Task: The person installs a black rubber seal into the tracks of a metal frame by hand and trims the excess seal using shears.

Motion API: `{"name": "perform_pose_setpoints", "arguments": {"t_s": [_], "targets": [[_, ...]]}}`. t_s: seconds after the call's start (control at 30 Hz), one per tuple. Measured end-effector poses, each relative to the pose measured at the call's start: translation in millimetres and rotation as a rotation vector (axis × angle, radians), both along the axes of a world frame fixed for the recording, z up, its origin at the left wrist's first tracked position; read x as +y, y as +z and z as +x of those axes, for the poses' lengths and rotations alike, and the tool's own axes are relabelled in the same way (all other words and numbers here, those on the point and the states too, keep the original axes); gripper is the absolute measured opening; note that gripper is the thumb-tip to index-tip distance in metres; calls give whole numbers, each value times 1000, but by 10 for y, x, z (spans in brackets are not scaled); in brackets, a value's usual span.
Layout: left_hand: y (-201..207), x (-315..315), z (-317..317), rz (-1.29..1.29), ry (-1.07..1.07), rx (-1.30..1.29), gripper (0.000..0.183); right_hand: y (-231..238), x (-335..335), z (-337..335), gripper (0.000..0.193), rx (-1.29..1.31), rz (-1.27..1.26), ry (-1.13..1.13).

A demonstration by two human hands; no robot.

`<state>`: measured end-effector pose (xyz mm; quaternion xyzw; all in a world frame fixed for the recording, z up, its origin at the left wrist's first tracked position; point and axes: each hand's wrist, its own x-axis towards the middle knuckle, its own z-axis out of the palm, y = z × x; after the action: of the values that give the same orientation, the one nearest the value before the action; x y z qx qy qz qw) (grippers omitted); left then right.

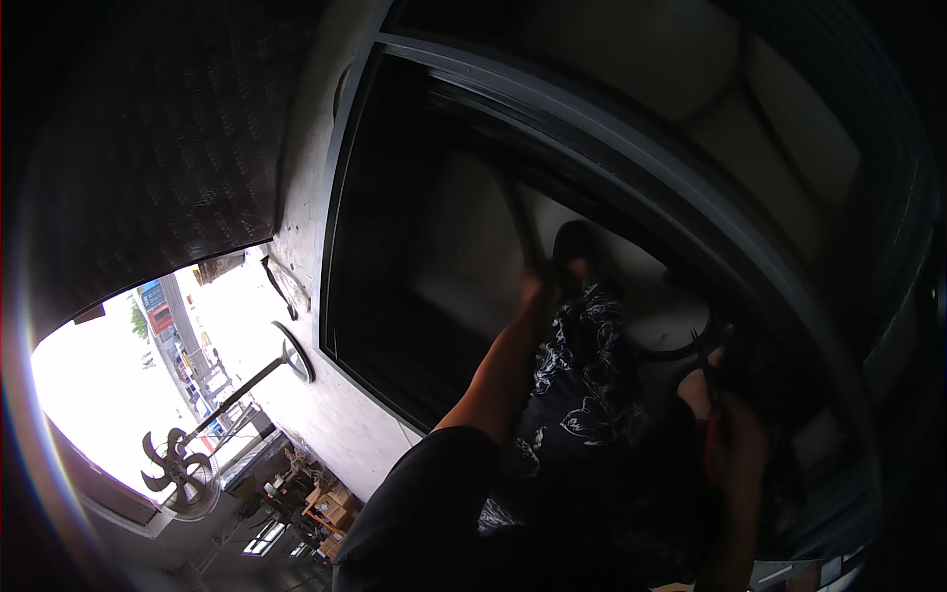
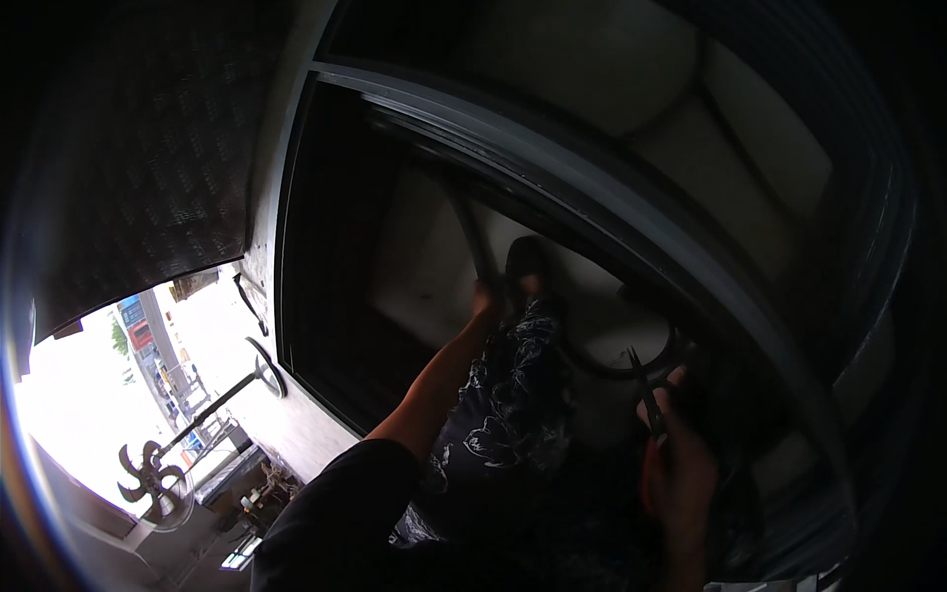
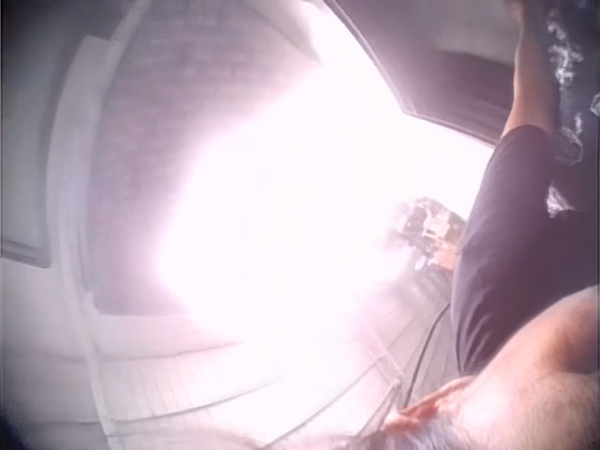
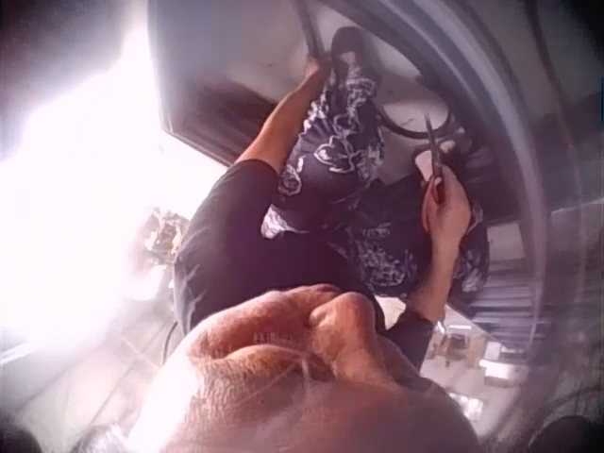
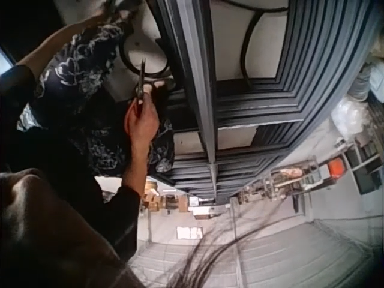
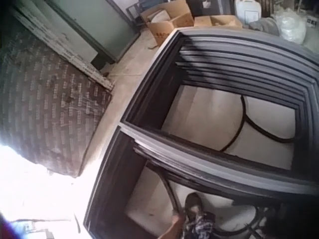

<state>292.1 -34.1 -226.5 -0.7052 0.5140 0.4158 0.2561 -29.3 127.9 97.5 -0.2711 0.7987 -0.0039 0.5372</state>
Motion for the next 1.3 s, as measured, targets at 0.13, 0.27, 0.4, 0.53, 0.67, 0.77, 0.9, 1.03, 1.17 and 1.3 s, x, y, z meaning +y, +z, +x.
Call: {"name": "perform_pose_setpoints", "arguments": {"t_s": [0.13,0.27,0.4,0.53,0.67,0.77,0.9,1.03,1.17,1.3], "targets": [[131,52,-78,71,168,86,60,80,-23,-95,37,48,-141,100],[-344,38,144,38,232,103,55,157,-66,-112,34,112,-333,162],[-999,-63,483,-388,-15,-63,44,139,81,-101,35,99,-326,70],[-1170,-511,600,-289,-129,-89,41,105,245,-71,35,78,-278,-32],[-1145,-745,461,-241,-199,-122,38,169,157,-96,30,74,-434,-10],[-1041,-571,355,-418,-314,-167,33,329,0,-245,29,44,-395,38],[-310,-466,376,-658,-689,120,15,455,-154,-336,28,100,-578,79],[1062,-516,316,-470,293,746,22,460,-134,-280,34,161,-713,89],[2480,-593,102,-772,281,791,29,406,-28,-256,32,236,-893,71],[3660,-582,-274,-928,280,1082,29,407,121,-270,28,306,-1044,16]]}}
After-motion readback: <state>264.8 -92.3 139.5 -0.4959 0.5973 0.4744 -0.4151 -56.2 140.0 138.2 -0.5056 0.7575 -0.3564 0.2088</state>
